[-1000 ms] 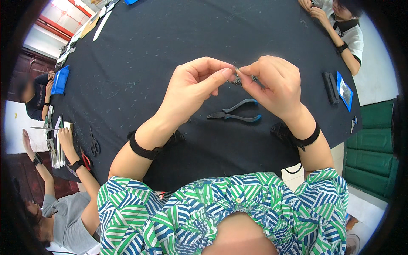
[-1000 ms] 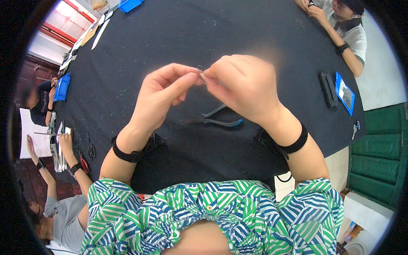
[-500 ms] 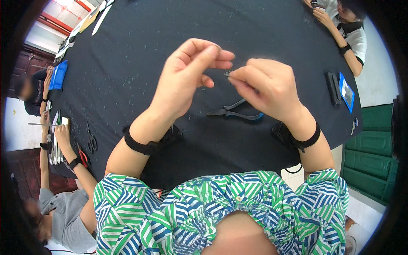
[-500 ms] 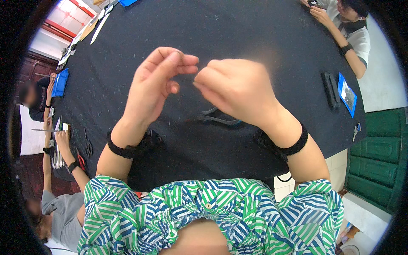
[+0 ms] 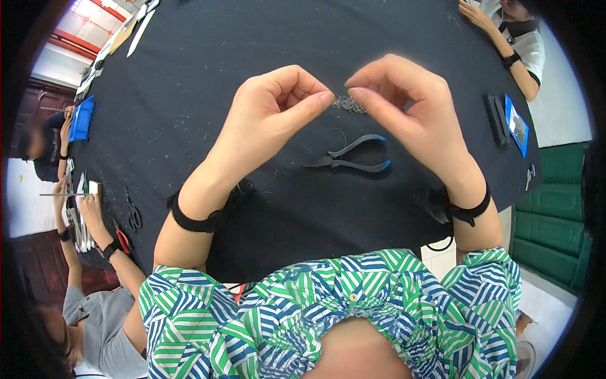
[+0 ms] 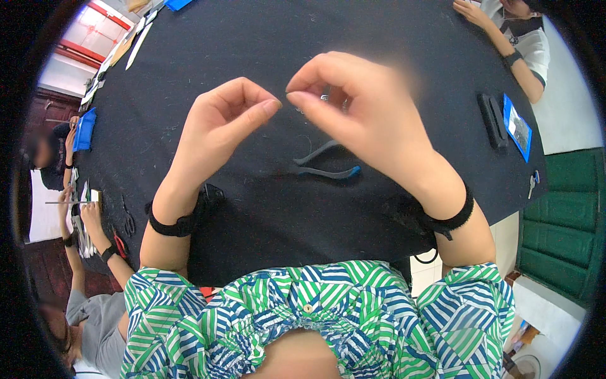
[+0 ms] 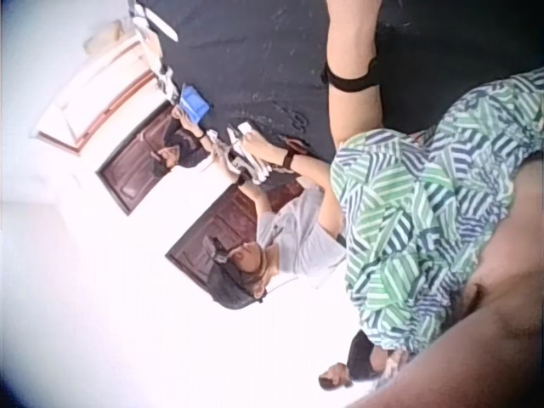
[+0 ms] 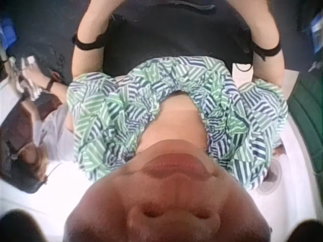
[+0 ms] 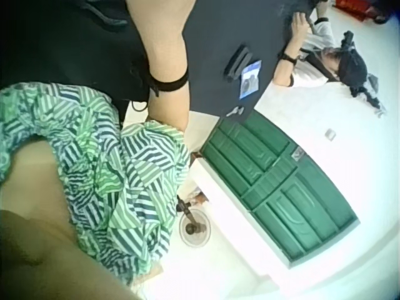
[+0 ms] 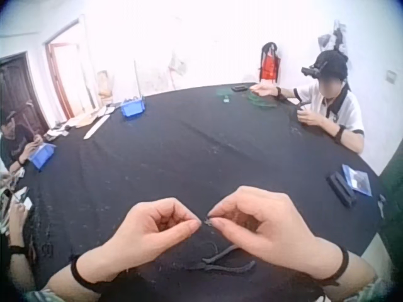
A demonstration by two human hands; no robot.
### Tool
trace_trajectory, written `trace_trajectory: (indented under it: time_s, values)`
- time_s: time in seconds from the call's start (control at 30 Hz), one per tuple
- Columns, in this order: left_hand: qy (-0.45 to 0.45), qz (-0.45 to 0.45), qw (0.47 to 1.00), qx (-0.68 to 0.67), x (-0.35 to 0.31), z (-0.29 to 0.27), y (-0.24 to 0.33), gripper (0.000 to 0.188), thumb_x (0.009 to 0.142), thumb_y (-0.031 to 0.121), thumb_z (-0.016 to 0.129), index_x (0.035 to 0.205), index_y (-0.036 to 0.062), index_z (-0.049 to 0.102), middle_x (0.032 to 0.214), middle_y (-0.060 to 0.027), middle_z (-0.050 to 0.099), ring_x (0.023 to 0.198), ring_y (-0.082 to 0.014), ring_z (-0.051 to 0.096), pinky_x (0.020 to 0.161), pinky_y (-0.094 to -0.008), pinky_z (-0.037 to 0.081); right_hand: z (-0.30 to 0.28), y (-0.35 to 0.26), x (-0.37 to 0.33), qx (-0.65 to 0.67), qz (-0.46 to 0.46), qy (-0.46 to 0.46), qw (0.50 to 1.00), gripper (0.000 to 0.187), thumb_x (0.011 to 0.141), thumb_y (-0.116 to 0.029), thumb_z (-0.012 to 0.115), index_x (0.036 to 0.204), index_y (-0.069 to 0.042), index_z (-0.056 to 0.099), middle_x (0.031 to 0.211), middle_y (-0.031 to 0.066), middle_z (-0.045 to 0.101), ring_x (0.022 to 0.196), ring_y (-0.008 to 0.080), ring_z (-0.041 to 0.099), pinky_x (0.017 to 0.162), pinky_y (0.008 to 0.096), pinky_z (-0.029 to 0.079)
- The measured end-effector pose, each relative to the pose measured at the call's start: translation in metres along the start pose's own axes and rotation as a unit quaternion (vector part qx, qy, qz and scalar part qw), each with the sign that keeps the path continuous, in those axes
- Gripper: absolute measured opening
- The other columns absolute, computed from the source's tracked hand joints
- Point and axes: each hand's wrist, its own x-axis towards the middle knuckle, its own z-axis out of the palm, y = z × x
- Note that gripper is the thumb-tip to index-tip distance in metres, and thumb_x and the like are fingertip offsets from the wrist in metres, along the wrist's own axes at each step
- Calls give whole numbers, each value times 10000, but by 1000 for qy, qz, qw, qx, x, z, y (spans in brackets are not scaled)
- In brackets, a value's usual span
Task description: The recorder is threading small metal components onto a thin green fishing line.
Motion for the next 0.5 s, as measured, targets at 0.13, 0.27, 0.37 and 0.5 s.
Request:
trace_trajectory:
  time_s: [0.13, 0.27, 0.37, 0.5]
  values:
    - [-18, 0, 999, 43, -1, 4, 3, 197, 923, 207, 657, 955, 13, 661, 797, -14, 638, 713, -60, 575, 634, -176, 443, 4, 0, -1, -60, -56, -20, 996, 75, 836, -104, 679, 879, -50, 650, 773, 38, 615, 581, 125, 578, 503, 240, 439]
    - [-13, 16, 999, 48, 0, 7, 3, 208, 931, 214, 647, 944, 6, 664, 778, -19, 637, 706, -67, 581, 626, -191, 459, 4, 0, -2, -78, -37, -28, 996, 72, 805, -83, 691, 849, -60, 640, 771, 45, 619, 587, 139, 593, 505, 253, 453]
    - [-16, 13, 998, 63, 1, 7, 3, 206, 935, 207, 640, 941, 3, 664, 769, -21, 638, 705, -71, 587, 619, -201, 466, 3, 0, -3, -99, -52, -27, 993, 74, 795, -78, 692, 844, -64, 638, 767, 46, 620, 587, 143, 596, 505, 254, 453]
    - [-14, 18, 996, 90, 1, 9, 4, 202, 933, 199, 640, 939, -2, 663, 762, -22, 641, 709, -70, 592, 632, -201, 467, 2, 1, -4, -97, -49, -29, 994, 87, 790, -80, 694, 852, -61, 637, 762, 44, 623, 592, 146, 601, 510, 262, 460]
